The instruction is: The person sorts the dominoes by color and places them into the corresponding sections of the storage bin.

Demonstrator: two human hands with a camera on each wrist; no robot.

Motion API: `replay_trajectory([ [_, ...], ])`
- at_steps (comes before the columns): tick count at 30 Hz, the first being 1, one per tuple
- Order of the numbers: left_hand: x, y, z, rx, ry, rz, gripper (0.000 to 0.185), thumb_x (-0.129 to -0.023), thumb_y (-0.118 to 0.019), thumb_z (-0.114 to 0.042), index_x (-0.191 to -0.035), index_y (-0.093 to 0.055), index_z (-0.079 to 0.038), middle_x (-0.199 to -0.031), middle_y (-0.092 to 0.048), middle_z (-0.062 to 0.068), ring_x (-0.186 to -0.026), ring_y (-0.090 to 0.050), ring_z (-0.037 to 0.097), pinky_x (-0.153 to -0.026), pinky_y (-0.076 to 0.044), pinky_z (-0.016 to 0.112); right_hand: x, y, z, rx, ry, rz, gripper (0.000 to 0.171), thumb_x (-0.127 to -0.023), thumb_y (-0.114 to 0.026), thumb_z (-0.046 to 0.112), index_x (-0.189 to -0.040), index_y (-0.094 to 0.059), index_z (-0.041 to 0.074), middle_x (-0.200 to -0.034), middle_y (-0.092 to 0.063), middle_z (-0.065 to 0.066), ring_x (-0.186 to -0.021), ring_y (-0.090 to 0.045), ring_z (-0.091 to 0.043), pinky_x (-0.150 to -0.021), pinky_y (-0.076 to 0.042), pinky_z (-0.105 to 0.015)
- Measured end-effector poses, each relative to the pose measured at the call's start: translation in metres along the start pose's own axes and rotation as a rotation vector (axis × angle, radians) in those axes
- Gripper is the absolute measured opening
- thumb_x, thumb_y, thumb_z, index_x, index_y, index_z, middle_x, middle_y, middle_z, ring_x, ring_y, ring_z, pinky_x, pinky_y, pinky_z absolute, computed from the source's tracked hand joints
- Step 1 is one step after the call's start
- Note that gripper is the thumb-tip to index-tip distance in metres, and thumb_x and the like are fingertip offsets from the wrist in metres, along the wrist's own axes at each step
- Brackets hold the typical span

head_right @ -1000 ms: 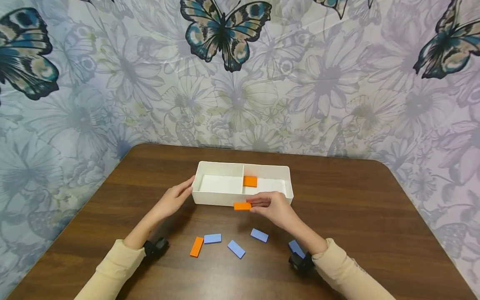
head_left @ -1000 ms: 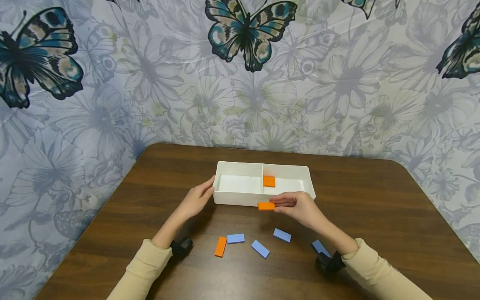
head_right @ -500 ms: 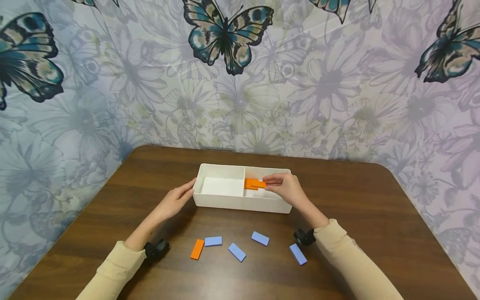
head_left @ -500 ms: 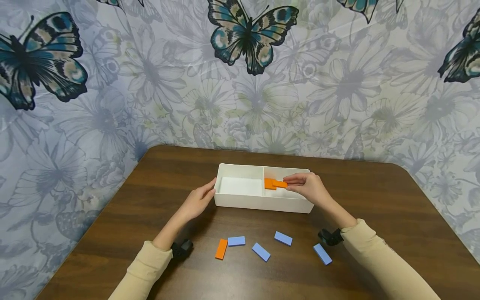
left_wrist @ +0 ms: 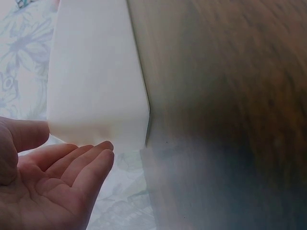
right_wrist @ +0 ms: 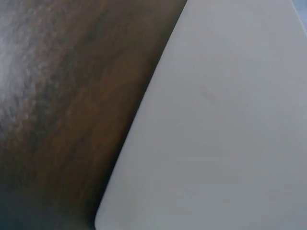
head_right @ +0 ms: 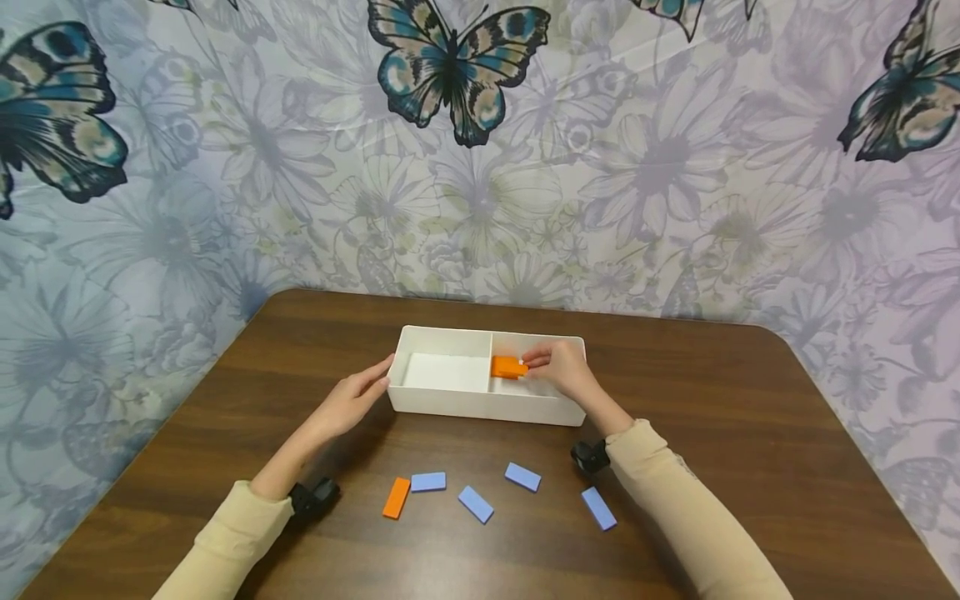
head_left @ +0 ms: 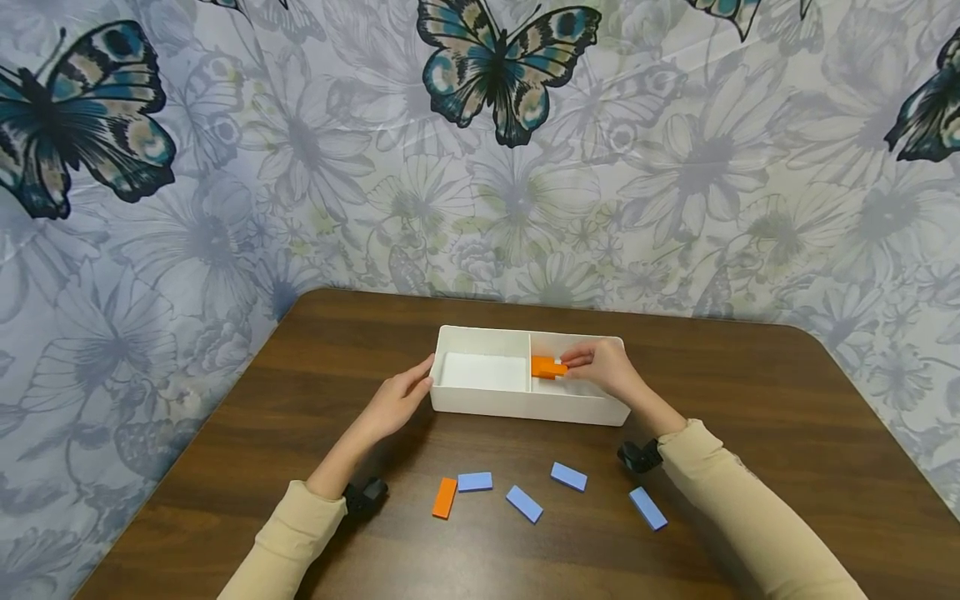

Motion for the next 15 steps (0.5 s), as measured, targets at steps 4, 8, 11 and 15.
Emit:
replay_trajectory([
  [4,-0.0005,-0.0012,0.0006,0.007,-0.005,0.003,0.046,-0.1,-0.045,-0.01,-0.141,-0.034,0.006,-0.139,-0.039,0.022,-0.124,-0.04,0.036,-0.1,-0.033,0.049,-0.0008,-0.0014,-0.0014,0.052,-0.035,0.031,0.021,-0.076,-0.072,-0.007,-0.097,-0.068,-0.012,-0.089,-0.068,-0.021,-0.084,-0.067,-0.029,-0.074,-0.053,-0.035],
  [8,-0.0001,-0.0001,0.0009,0.001,-0.011,0.004,0.046,-0.1,-0.045,-0.011,-0.141,-0.033,0.006,-0.138,-0.039,0.022,-0.124,-0.04,0.037,-0.1,-0.033,0.05,-0.0024,-0.0032,0.0009,0.082,-0.065,0.055,0.021,-0.075,-0.073,-0.006,-0.096,-0.068,-0.012,-0.09,-0.068,-0.02,-0.084,-0.067,-0.028,-0.077,-0.052,-0.038],
  [11,-0.0001,-0.0001,0.0018,-0.003,-0.01,0.003,0.046,-0.1,-0.045,-0.012,-0.141,-0.034,0.006,-0.138,-0.039,0.022,-0.124,-0.04,0.036,-0.1,-0.032,0.049,-0.0042,-0.0048,0.0007,0.101,-0.08,0.064,0.022,-0.074,-0.074,-0.006,-0.095,-0.069,-0.011,-0.091,-0.068,-0.019,-0.082,-0.067,-0.027,-0.077,-0.052,-0.037],
  [15,-0.0002,-0.0013,0.0025,0.003,-0.004,0.014,0.047,-0.1,-0.045,-0.013,-0.142,-0.033,0.005,-0.139,-0.038,0.021,-0.125,-0.039,0.036,-0.1,-0.032,0.049,-0.0057,-0.0062,-0.0008,0.114,-0.093,0.07,0.022,-0.073,-0.075,-0.005,-0.094,-0.069,-0.01,-0.091,-0.069,-0.018,-0.082,-0.067,-0.026,-0.075,-0.053,-0.036],
])
Point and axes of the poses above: each hand's wrist, its own x-axis away from the middle knuckle, its own y-axis out of the back of the hand, z = x × y, the point moved 7 cm from there along -x, towards the middle knuckle
